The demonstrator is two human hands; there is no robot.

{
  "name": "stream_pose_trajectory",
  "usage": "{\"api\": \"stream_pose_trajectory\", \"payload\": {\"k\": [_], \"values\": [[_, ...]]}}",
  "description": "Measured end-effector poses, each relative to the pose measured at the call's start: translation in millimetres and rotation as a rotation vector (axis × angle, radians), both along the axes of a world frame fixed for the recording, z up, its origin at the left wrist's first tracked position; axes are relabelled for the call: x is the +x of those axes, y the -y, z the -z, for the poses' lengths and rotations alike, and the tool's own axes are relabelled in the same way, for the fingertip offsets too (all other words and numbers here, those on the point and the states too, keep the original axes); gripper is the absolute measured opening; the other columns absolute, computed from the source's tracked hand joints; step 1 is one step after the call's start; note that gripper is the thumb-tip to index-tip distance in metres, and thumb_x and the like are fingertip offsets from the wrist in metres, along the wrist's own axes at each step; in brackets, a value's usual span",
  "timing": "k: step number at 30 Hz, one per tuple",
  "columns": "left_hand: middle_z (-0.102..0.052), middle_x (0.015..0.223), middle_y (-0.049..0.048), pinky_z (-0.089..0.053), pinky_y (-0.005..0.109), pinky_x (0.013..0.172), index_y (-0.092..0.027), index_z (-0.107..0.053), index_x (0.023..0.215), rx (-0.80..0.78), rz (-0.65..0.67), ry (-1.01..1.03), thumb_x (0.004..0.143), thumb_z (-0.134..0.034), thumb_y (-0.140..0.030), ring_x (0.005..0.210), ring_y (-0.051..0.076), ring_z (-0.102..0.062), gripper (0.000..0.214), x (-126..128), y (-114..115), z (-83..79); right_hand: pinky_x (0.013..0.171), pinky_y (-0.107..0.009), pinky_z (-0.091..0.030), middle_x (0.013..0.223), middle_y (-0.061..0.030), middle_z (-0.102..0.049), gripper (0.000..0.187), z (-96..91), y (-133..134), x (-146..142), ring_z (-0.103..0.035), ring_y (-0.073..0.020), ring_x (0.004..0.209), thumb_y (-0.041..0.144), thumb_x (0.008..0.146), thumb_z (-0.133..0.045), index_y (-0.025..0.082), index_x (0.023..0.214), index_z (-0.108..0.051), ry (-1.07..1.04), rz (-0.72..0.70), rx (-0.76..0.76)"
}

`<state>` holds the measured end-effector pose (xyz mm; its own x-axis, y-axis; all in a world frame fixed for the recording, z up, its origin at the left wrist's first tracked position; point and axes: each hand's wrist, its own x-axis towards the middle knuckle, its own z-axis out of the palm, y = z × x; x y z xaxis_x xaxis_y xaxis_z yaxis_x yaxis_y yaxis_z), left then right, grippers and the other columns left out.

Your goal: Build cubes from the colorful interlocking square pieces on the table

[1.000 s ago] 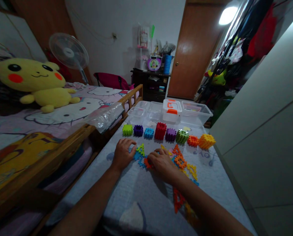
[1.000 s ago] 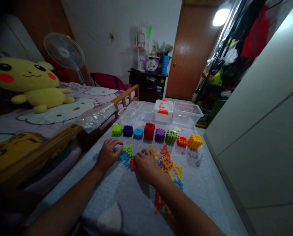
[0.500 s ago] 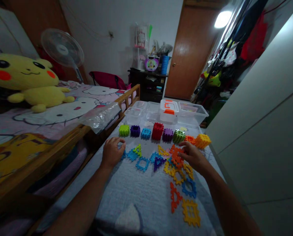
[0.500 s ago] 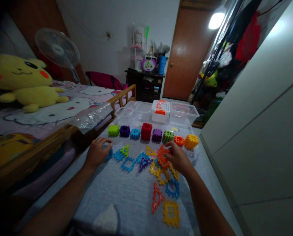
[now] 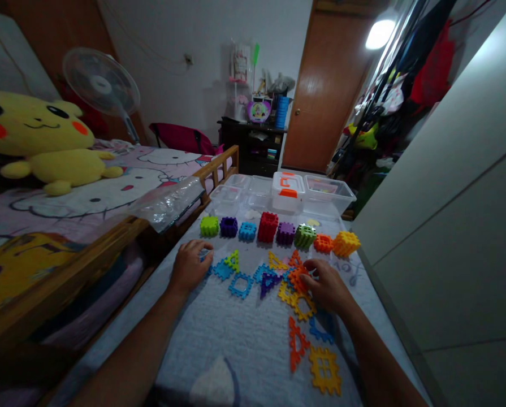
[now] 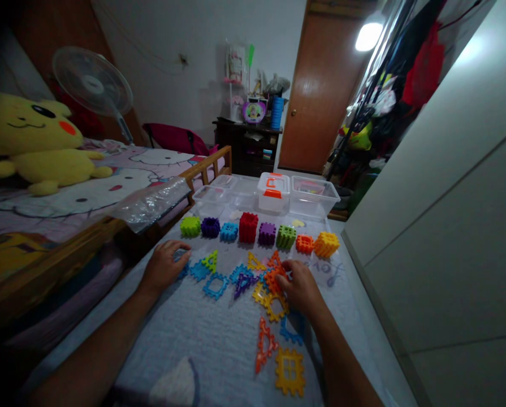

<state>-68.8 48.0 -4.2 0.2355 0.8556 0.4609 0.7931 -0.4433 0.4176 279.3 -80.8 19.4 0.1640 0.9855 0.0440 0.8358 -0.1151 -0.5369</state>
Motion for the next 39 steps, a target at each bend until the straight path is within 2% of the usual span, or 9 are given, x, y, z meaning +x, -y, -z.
{"api": "stream_pose_trajectory", "payload": {"k": [5,15,20,26,34,39], "values": [[-0.070,0.092,0.0083,-0.044,0.043,0.092,-0.020,-0.064,0.082,-0.016,0.008,0.012,0.081,-0.050,-0.031,0.096,0.027,-0.063,0.018,0.3,0.7,-0.6,0.081,-0.037,-0.049,0.104,-0.0124,-0.066,0.047,-3.0,5.0,-7.9,-0.062,-0.0255,0.093,0.045,0.078,-0.063,0.015,0.114,-0.059,0.069,0.004,-0.026],[-0.071,0.093,0.0089,-0.044,0.044,0.093,-0.020,-0.064,0.083,-0.026,0.007,0.031,0.080,-0.050,-0.030,0.096,0.028,-0.063,0.018,1.4,1.7,-2.0,0.088,-0.036,-0.047,0.112,-0.0136,-0.064,0.042,-11.7,7.7,-30.0,-0.060,-0.0260,0.103,0.037,0.080,-0.060,0.015,0.116,-0.057,0.197,0.023,0.071],[-0.071,0.095,0.0089,-0.043,0.043,0.094,-0.020,-0.064,0.083,-0.046,0.011,0.032,0.079,-0.050,-0.030,0.097,0.027,-0.063,0.018,1.1,2.5,-2.4,0.088,-0.038,-0.046,0.107,-0.0144,-0.063,0.041,-14.1,9.0,-39.3,-0.059,-0.0286,0.101,0.035,0.078,-0.060,0.014,0.113,-0.059,0.301,0.025,-0.007],[-0.071,0.093,0.0086,-0.044,0.044,0.093,-0.020,-0.064,0.082,-0.047,0.016,0.028,0.080,-0.050,-0.031,0.096,0.027,-0.063,0.018,2.5,2.9,-5.3,0.088,-0.035,-0.045,0.105,-0.0125,-0.063,0.037,-14.8,8.5,-37.5,-0.058,-0.0263,0.099,0.035,0.079,-0.059,0.016,0.110,-0.059,0.266,0.025,-0.019],[-0.071,0.094,0.0089,-0.044,0.043,0.093,-0.020,-0.065,0.082,-0.055,0.020,0.031,0.079,-0.050,-0.031,0.096,0.027,-0.063,0.018,2.9,3.6,-6.9,0.088,-0.038,-0.045,0.104,-0.0121,-0.063,0.035,-6.3,7.2,-29.3,-0.057,-0.0274,0.098,0.037,0.077,-0.061,0.019,0.107,-0.058,0.235,0.010,0.015],[-0.071,0.093,0.0080,-0.044,0.042,0.093,-0.021,-0.064,0.083,-0.051,0.024,0.028,0.079,-0.051,-0.030,0.097,0.026,-0.063,0.017,2.0,3.0,-6.1,0.090,-0.038,-0.045,0.105,-0.0109,-0.062,0.038,2.3,6.0,-27.8,-0.057,-0.0270,0.102,0.029,0.074,-0.061,0.020,0.111,-0.057,0.233,0.011,0.077]]}}
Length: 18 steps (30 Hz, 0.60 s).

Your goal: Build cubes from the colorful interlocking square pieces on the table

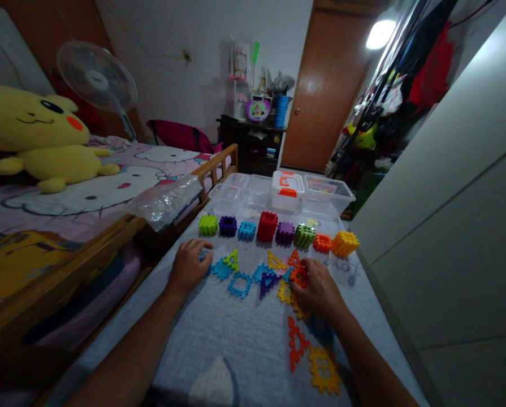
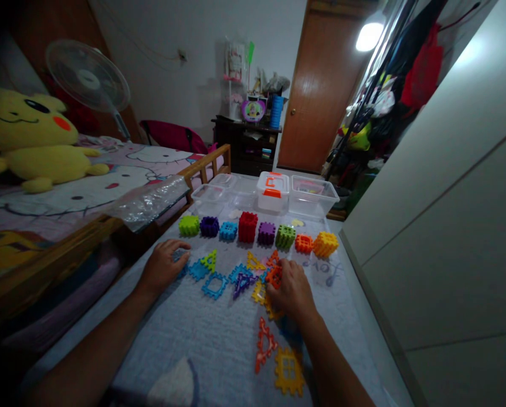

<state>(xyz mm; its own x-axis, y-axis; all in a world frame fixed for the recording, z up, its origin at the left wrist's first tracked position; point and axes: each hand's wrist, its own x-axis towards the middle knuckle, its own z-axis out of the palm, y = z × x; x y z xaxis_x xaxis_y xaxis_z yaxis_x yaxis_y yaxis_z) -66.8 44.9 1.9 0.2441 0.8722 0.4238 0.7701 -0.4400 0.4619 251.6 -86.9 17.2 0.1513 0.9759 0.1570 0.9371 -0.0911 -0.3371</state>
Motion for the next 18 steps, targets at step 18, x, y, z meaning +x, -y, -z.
{"api": "stream_pose_trajectory", "payload": {"k": [18], "values": [[-0.071,0.094,0.0087,-0.045,0.043,0.091,-0.021,-0.065,0.083,0.028,-0.002,0.003,0.080,-0.050,-0.033,0.096,0.028,-0.063,0.020,-3.5,-2.7,4.6,0.093,-0.045,-0.032,0.126,-0.0147,-0.062,0.062,-44.7,-78.2,111.0,-0.049,-0.0343,0.115,0.034,0.069,-0.067,0.020,0.128,-0.054,0.336,-0.046,-0.052]]}}
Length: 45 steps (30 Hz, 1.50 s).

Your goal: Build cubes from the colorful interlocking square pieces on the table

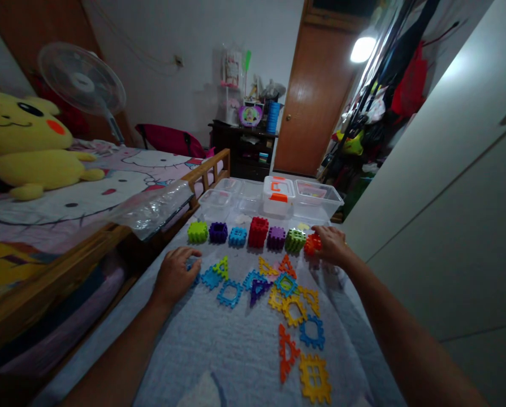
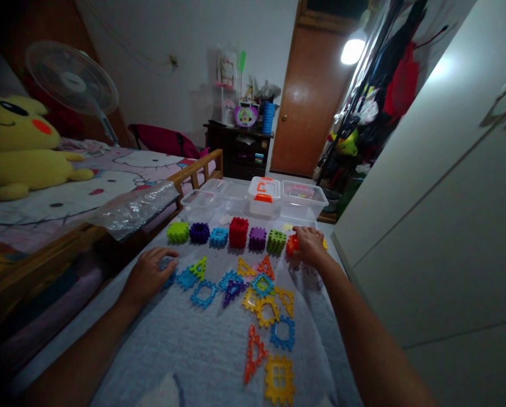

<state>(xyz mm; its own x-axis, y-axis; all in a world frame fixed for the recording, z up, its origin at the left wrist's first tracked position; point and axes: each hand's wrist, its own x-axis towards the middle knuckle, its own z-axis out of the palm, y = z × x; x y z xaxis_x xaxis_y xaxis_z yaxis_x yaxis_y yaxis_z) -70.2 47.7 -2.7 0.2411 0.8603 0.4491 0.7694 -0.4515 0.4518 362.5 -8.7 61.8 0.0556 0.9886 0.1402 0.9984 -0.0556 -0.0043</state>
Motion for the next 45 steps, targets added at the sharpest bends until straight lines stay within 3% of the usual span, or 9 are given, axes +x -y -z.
{"api": "stream_pose_trajectory", "payload": {"k": [9,15,20,24,29,32,35,42,45], "values": [[-0.072,0.094,0.0072,-0.044,0.042,0.092,-0.022,-0.065,0.084,-0.003,-0.001,-0.001,0.080,-0.050,-0.032,0.096,0.027,-0.063,0.018,-1.0,-1.8,2.5,0.101,-0.051,-0.026,0.128,-0.0137,-0.063,0.067,12.4,-14.0,9.7,-0.047,-0.0345,0.122,0.025,0.065,-0.069,0.021,0.130,-0.053,0.007,0.014,-0.059],[-0.071,0.094,0.0085,-0.044,0.043,0.092,-0.020,-0.066,0.085,-0.016,0.013,-0.006,0.081,-0.051,-0.033,0.095,0.028,-0.063,0.020,-1.9,-1.7,2.7,0.103,-0.055,-0.025,0.132,-0.0163,-0.061,0.067,10.0,-11.3,7.9,-0.045,-0.0373,0.125,0.025,0.068,-0.070,0.018,0.132,-0.052,0.005,0.028,-0.051],[-0.071,0.097,0.0072,-0.043,0.042,0.094,-0.022,-0.065,0.086,-0.029,0.039,-0.020,0.080,-0.053,-0.034,0.097,0.027,-0.062,0.018,-1.0,-1.7,4.0,0.103,-0.054,-0.028,0.139,-0.0158,-0.054,0.066,-7.1,14.2,0.9,-0.042,-0.0384,0.129,0.028,0.072,-0.069,0.020,0.135,-0.051,-0.021,0.061,0.052],[-0.069,0.099,0.0079,-0.042,0.043,0.095,-0.021,-0.065,0.088,-0.038,0.086,-0.042,0.081,-0.054,-0.038,0.100,0.027,-0.060,0.022,1.4,-0.3,4.9,0.101,-0.049,-0.038,0.133,-0.0116,-0.059,0.052,-15.1,55.7,-20.8,-0.051,-0.0316,0.122,0.029,0.079,-0.063,0.024,0.130,-0.055,-0.243,-0.069,0.032],[-0.067,0.097,0.0077,-0.044,0.042,0.092,-0.021,-0.066,0.086,-0.100,0.121,-0.062,0.081,-0.054,-0.037,0.097,0.026,-0.061,0.021,5.0,1.9,7.3,0.085,-0.038,-0.051,0.109,-0.0089,-0.069,0.035,2.2,87.5,-59.4,-0.064,-0.0228,0.098,0.023,0.081,-0.058,0.021,0.115,-0.063,-0.514,-0.146,-0.159],[-0.067,0.097,0.0070,-0.045,0.041,0.091,-0.021,-0.066,0.085,-0.114,0.137,-0.060,0.080,-0.054,-0.033,0.095,0.025,-0.061,0.018,6.2,3.0,9.0,0.089,-0.037,-0.049,0.107,-0.0084,-0.067,0.027,19.5,87.4,-77.5,-0.062,-0.0216,0.098,0.022,0.082,-0.058,0.020,0.108,-0.065,-0.534,-0.182,-0.124],[-0.067,0.095,0.0070,-0.046,0.040,0.091,-0.021,-0.066,0.085,-0.110,0.154,-0.053,0.080,-0.054,-0.031,0.095,0.025,-0.061,0.017,6.5,3.9,9.6,0.091,-0.037,-0.048,0.107,-0.0097,-0.063,0.031,31.6,83.8,-90.6,-0.059,-0.0231,0.100,0.030,0.080,-0.062,0.018,0.110,-0.062,-0.493,-0.183,-0.062],[-0.066,0.094,0.0060,-0.047,0.038,0.092,-0.021,-0.066,0.087,-0.125,0.182,0.004,0.081,-0.053,-0.032,0.097,0.024,-0.061,0.018,7.2,6.3,5.5,0.092,-0.036,-0.046,0.106,-0.0105,-0.059,0.042,37.9,81.8,-105.2,-0.056,-0.0241,0.101,0.024,0.074,-0.063,0.015,0.116,-0.060,-0.441,-0.134,-0.006],[-0.066,0.094,0.0065,-0.047,0.038,0.092,-0.020,-0.065,0.086,-0.137,0.130,0.042,0.080,-0.052,-0.031,0.096,0.024,-0.062,0.019,6.2,5.7,2.4,0.089,-0.036,-0.047,0.104,-0.0101,-0.060,0.040,40.9,81.0,-103.2,-0.058,-0.0231,0.096,0.025,0.075,-0.061,0.015,0.114,-0.060,-0.479,-0.140,0.034]]}}
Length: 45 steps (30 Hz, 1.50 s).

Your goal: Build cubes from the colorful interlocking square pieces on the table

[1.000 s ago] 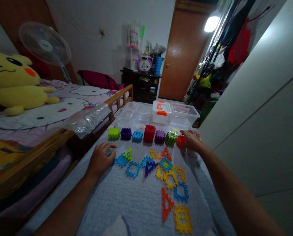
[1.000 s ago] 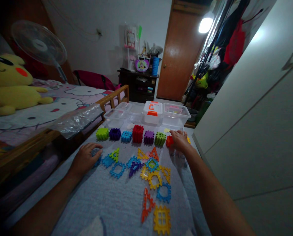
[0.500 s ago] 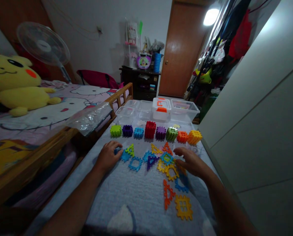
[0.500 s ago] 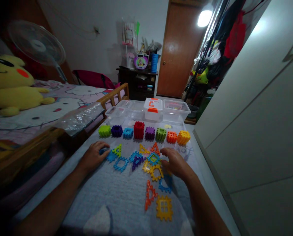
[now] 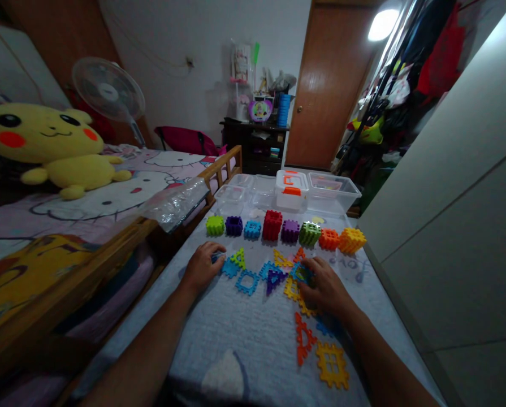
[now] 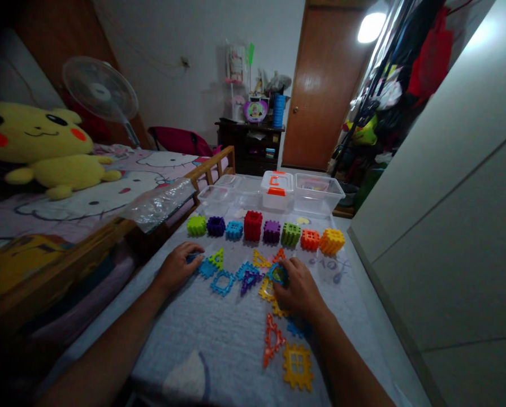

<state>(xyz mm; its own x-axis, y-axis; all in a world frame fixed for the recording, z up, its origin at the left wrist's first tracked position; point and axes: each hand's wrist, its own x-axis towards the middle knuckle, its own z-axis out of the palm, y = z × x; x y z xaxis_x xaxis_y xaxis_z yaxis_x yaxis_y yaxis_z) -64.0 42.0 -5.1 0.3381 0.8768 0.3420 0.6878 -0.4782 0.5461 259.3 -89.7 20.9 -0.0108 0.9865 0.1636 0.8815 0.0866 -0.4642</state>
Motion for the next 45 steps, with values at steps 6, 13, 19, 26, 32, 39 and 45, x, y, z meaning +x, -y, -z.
{"api": "stream_pose_trajectory", "payload": {"k": [6,13,19,26,32,39,45], "values": [[-0.068,0.093,0.0063,-0.049,0.034,0.081,-0.018,-0.066,0.085,-0.066,-0.179,0.003,0.077,-0.047,-0.030,0.080,0.021,-0.064,0.024,-7.7,-2.8,-7.1,0.077,-0.034,-0.050,0.093,-0.0075,-0.067,0.025,6.2,0.0,9.4,-0.063,-0.0209,0.084,0.030,0.087,-0.047,0.019,0.102,-0.064,-0.118,-0.021,0.083],[-0.070,0.085,0.0054,-0.048,0.033,0.076,-0.018,-0.067,0.085,-0.199,-0.349,-0.005,0.076,-0.049,-0.031,0.077,0.022,-0.064,0.024,-20.6,-7.0,-12.3,0.071,-0.033,-0.051,0.079,-0.0075,-0.071,0.039,4.9,-3.0,10.7,-0.067,-0.0222,0.074,0.040,0.095,-0.033,0.020,0.090,-0.066,-0.121,0.053,0.115],[-0.068,0.096,0.0073,-0.051,0.036,0.083,-0.017,-0.066,0.096,-0.444,-0.091,0.123,0.062,-0.072,-0.049,0.093,0.027,-0.064,0.047,-37.2,-7.9,-13.8,0.067,-0.034,-0.051,0.080,-0.0085,-0.073,0.038,13.7,-7.4,16.4,-0.069,-0.0235,0.071,0.043,0.091,-0.037,0.019,0.093,-0.066,-0.128,0.221,0.158],[-0.056,0.116,0.0065,-0.041,0.041,0.103,-0.022,-0.060,0.115,-0.386,0.131,-0.159,0.057,-0.076,-0.037,0.115,0.029,-0.052,0.062,-45.4,-2.1,-17.4,0.069,-0.036,-0.052,0.087,-0.0083,-0.069,0.041,24.0,-11.1,19.7,-0.064,-0.0214,0.070,0.040,0.087,-0.047,0.014,0.116,-0.060,-0.140,0.278,0.152],[-0.062,0.109,0.0067,-0.047,0.039,0.093,-0.021,-0.059,0.114,-0.434,0.109,0.045,0.067,-0.067,-0.036,0.101,0.026,-0.059,0.050,-37.2,0.0,-27.3,0.085,-0.044,-0.052,0.113,-0.0142,-0.060,0.045,34.8,-13.9,23.7,-0.061,-0.0269,0.096,0.038,0.080,-0.058,0.017,0.119,-0.059,-0.093,0.193,0.201],[-0.069,0.092,0.0060,-0.049,0.032,0.078,-0.019,-0.066,0.096,-0.680,0.222,0.482,0.077,-0.066,-0.048,0.086,0.022,-0.063,0.035,-14.9,15.1,-36.5,0.097,-0.050,-0.045,0.112,-0.0150,-0.063,0.044,39.6,-15.2,24.0,-0.057,-0.0309,0.107,0.037,0.077,-0.060,0.017,0.116,-0.061,-0.018,0.184,0.211],[-0.067,0.084,0.0026,-0.046,0.027,0.071,-0.017,-0.066,0.097,-0.860,0.466,0.375,0.076,-0.069,-0.040,0.074,0.016,-0.060,0.031,20.0,39.4,-39.6,0.097,-0.051,-0.044,0.112,-0.0149,-0.065,0.045,41.1,-16.7,25.8,-0.058,-0.0313,0.107,0.036,0.075,-0.061,0.017,0.115,-0.062,-0.020,0.192,0.189]]}}
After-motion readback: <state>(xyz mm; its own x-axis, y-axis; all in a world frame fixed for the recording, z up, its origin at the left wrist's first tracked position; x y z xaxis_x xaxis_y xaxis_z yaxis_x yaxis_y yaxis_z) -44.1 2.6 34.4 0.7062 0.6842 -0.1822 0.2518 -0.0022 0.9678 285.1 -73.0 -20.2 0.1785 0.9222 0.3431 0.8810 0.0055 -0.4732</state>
